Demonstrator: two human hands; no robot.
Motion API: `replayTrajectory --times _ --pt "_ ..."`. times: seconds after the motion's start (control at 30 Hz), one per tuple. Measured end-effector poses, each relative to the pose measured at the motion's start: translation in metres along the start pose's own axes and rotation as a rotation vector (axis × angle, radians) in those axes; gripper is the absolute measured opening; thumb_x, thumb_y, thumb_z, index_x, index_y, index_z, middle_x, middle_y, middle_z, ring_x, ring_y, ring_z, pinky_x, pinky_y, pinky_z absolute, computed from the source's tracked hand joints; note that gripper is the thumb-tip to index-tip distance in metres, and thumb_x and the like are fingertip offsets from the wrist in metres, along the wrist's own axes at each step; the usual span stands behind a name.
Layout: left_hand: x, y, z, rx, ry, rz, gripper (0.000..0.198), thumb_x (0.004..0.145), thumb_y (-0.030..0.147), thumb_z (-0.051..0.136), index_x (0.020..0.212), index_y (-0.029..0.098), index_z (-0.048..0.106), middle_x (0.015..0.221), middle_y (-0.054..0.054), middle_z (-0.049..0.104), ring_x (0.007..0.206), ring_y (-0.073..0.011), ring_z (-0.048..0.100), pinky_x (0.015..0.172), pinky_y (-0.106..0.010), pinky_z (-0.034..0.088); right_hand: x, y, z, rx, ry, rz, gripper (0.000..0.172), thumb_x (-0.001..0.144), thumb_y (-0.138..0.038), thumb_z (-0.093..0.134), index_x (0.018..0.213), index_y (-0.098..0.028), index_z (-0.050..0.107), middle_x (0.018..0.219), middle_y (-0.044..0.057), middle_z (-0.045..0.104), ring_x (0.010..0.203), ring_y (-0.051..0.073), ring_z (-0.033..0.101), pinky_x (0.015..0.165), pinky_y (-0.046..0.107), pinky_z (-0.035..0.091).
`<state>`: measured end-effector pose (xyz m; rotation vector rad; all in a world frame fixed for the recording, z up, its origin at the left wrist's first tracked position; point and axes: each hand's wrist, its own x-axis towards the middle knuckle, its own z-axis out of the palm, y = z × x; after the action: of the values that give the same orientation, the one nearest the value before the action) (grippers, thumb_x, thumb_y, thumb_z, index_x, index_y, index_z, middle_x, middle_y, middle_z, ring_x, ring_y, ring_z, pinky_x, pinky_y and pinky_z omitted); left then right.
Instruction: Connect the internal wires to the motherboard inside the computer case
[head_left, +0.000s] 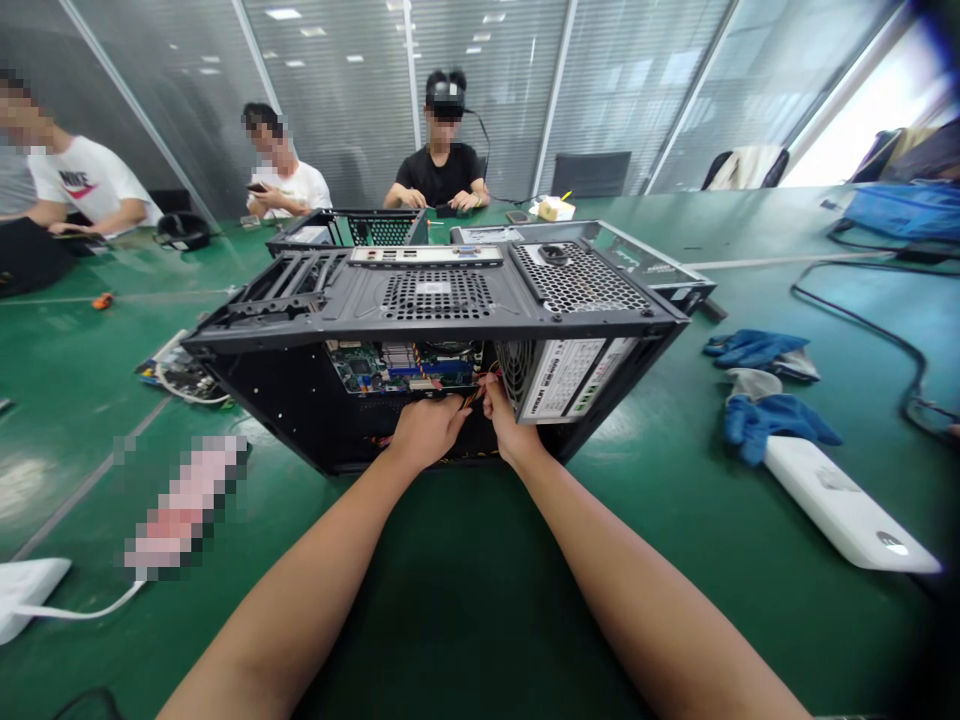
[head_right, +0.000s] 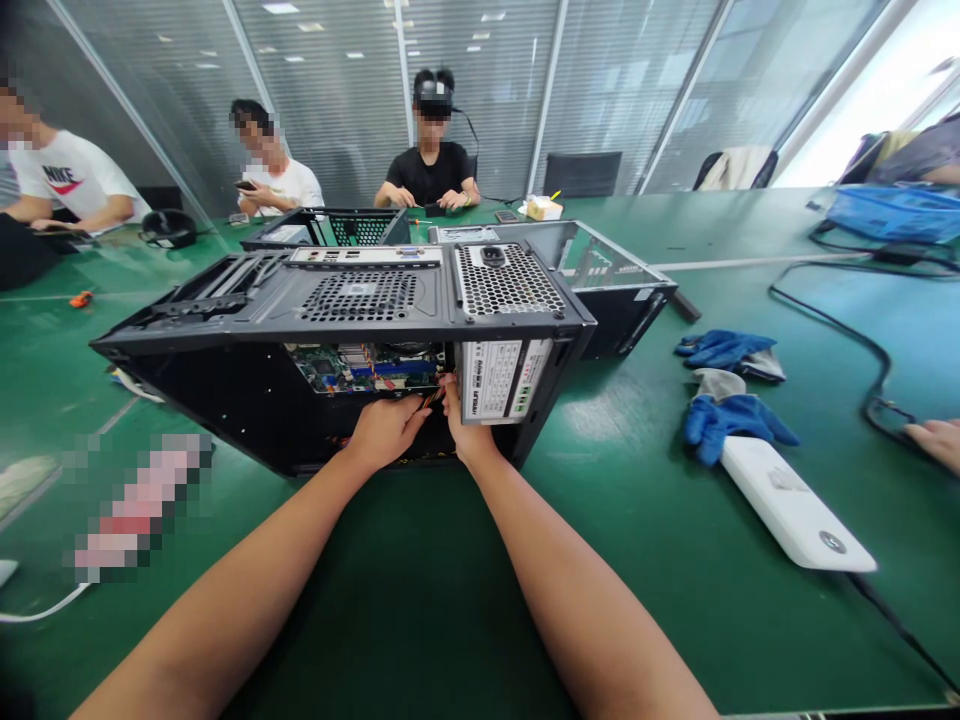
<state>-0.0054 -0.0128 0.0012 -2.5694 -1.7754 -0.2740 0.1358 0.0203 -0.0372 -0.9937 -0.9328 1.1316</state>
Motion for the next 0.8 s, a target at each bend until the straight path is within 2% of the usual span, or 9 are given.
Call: replayTrajectory --times 0.23,0.53,0.8 --pt "0.0004 -0.0001 -0.0005 0.021 -0.002 -0.016 0.036 0.1 0.042 0.036 0.103 0.02 0.065 0.092 -0.01 0.073 0.085 -0.0254 0.07 0.072 -0.032 0.051 0.0003 -0.0034 0.0014 0.022 0.021 0.052 0.059 0.058 -0.075 0.069 0.077 -0.019 0.062 0.063 -0.003 0.046 0.057 0.009 0.039 0.051 0.025 0.032" --pt "-0.0002 0.0014 0.002 0.02 -0.015 -0.016 0.038 0.101 0.04 0.032 0.106 0.018 0.062 0.088 -0.011 0.072 0.08 -0.026 0.07 0.073 -0.034 0.051 0.0 0.0043 0.0009 0.004 0.023 0.02 0.054 0.067 -0.072 0.065 0.079 -0.02 0.062 0.064 -0.003 0.045 0.058 0.01 0.039 0.052 0.025 0.032" --pt "0.0 -0.0003 0.0028 -0.01 -0.005 -0.006 0.037 0.1 0.041 0.032 0.101 0.019 0.062 0.085 -0.01 0.072 0.08 -0.0265 0.071 0.07 -0.034 0.051 -0.001 -0.0002 0.0042 0.023 0.034 0.044 0.055 0.063 -0.073 0.067 0.077 -0.02 0.062 0.064 -0.003 0.045 0.058 0.01 0.039 0.051 0.026 0.032"
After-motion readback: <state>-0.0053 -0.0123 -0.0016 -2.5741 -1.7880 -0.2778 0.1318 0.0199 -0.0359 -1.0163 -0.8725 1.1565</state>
